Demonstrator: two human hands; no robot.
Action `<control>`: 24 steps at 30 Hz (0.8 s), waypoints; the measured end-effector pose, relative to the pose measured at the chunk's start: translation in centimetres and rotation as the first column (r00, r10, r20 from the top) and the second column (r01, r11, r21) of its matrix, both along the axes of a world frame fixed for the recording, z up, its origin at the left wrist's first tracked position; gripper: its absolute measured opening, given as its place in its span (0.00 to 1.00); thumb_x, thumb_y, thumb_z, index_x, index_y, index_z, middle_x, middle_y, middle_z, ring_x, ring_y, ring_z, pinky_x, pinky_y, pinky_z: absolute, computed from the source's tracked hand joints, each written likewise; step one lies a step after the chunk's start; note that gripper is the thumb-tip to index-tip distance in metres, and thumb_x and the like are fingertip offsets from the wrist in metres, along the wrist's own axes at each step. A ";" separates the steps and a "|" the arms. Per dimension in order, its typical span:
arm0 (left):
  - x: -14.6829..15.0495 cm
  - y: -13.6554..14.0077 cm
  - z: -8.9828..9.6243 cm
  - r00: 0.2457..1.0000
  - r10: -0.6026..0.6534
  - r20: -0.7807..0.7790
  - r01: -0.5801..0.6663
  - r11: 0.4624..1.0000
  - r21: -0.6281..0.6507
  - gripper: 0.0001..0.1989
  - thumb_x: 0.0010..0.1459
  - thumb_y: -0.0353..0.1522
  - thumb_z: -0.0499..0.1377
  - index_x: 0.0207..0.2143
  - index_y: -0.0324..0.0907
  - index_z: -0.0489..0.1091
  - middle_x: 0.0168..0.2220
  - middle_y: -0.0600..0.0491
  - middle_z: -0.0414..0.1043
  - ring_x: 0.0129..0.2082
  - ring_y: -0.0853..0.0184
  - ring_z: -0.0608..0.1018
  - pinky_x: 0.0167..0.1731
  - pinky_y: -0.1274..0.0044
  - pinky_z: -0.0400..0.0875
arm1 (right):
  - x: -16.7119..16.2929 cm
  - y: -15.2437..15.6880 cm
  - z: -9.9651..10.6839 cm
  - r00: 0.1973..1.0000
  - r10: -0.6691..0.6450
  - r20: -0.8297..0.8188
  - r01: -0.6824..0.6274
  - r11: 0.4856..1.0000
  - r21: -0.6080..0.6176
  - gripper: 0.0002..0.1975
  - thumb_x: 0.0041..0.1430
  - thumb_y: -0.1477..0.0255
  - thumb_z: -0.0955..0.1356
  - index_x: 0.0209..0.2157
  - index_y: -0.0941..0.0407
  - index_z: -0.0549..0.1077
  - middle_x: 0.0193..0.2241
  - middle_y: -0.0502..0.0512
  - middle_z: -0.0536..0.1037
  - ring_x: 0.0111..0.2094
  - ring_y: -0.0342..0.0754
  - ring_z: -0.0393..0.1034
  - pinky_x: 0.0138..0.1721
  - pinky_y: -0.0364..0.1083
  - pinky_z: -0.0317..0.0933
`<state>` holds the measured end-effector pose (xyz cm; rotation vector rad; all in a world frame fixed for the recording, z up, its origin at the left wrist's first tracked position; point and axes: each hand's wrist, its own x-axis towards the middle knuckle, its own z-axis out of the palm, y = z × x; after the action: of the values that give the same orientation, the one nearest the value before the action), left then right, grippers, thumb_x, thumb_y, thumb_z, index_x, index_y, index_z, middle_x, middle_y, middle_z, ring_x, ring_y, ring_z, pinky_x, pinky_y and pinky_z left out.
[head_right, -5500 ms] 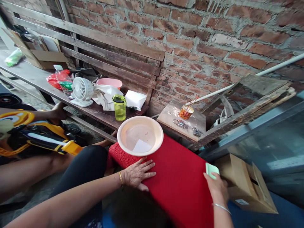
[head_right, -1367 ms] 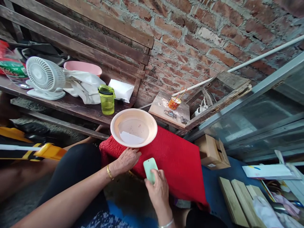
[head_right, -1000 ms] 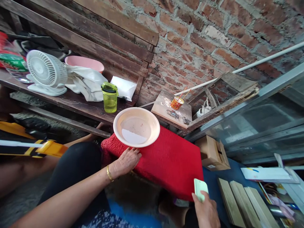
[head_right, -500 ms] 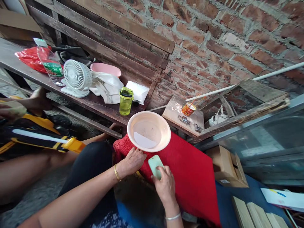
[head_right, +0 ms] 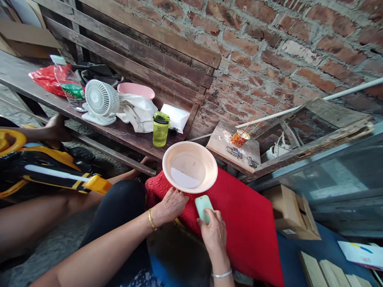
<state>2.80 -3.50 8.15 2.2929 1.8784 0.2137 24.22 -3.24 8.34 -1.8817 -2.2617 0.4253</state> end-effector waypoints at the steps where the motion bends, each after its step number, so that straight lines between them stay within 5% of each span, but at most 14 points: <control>1: -0.1 0.0 0.2 1.000 -0.005 -0.001 0.005 1.000 -0.003 0.11 0.65 0.26 0.54 0.40 0.41 0.77 0.37 0.43 0.78 0.44 0.54 0.78 0.50 0.63 0.66 | 0.9 0.3 0.2 0.996 -0.077 0.039 0.077 0.997 0.006 0.19 0.60 0.57 0.67 0.48 0.49 0.77 0.43 0.55 0.76 0.42 0.55 0.75 0.40 0.49 0.66; 6: -0.5 -0.6 1.2 1.000 -0.015 0.008 0.015 1.000 -0.019 0.13 0.65 0.25 0.52 0.41 0.40 0.77 0.39 0.42 0.79 0.45 0.54 0.78 0.50 0.62 0.66 | 2.1 1.7 1.2 0.955 -0.290 0.055 0.290 0.957 0.013 0.25 0.60 0.50 0.65 0.50 0.49 0.77 0.42 0.56 0.77 0.40 0.55 0.75 0.35 0.48 0.65; 12: 0.0 -0.2 0.1 1.000 -0.006 0.030 0.006 1.000 0.007 0.11 0.66 0.27 0.54 0.42 0.40 0.77 0.39 0.41 0.79 0.47 0.53 0.78 0.55 0.60 0.64 | -2.8 2.3 0.6 0.984 -0.154 0.093 0.156 0.987 -0.021 0.21 0.61 0.53 0.66 0.50 0.48 0.76 0.42 0.54 0.76 0.42 0.54 0.76 0.34 0.46 0.64; 19: -0.4 0.1 0.7 0.999 -0.026 0.030 0.028 0.996 -0.080 0.13 0.65 0.26 0.53 0.41 0.40 0.78 0.39 0.42 0.79 0.45 0.53 0.79 0.50 0.63 0.67 | 0.8 2.5 1.3 0.926 -0.311 0.213 0.314 0.949 0.021 0.20 0.64 0.54 0.65 0.52 0.47 0.75 0.42 0.55 0.74 0.39 0.54 0.75 0.32 0.47 0.62; 24: -0.4 -0.5 0.4 0.999 -0.002 0.036 0.002 1.000 0.007 0.14 0.68 0.28 0.51 0.44 0.43 0.77 0.43 0.43 0.79 0.48 0.54 0.78 0.56 0.62 0.66 | -2.1 2.0 0.4 0.985 -0.150 0.083 0.147 0.988 0.037 0.17 0.63 0.56 0.67 0.48 0.48 0.76 0.41 0.53 0.74 0.42 0.52 0.75 0.36 0.46 0.64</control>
<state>2.35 -3.99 8.58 2.2800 1.8606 0.2599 22.14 -1.23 8.75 -2.0731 -2.1459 0.2911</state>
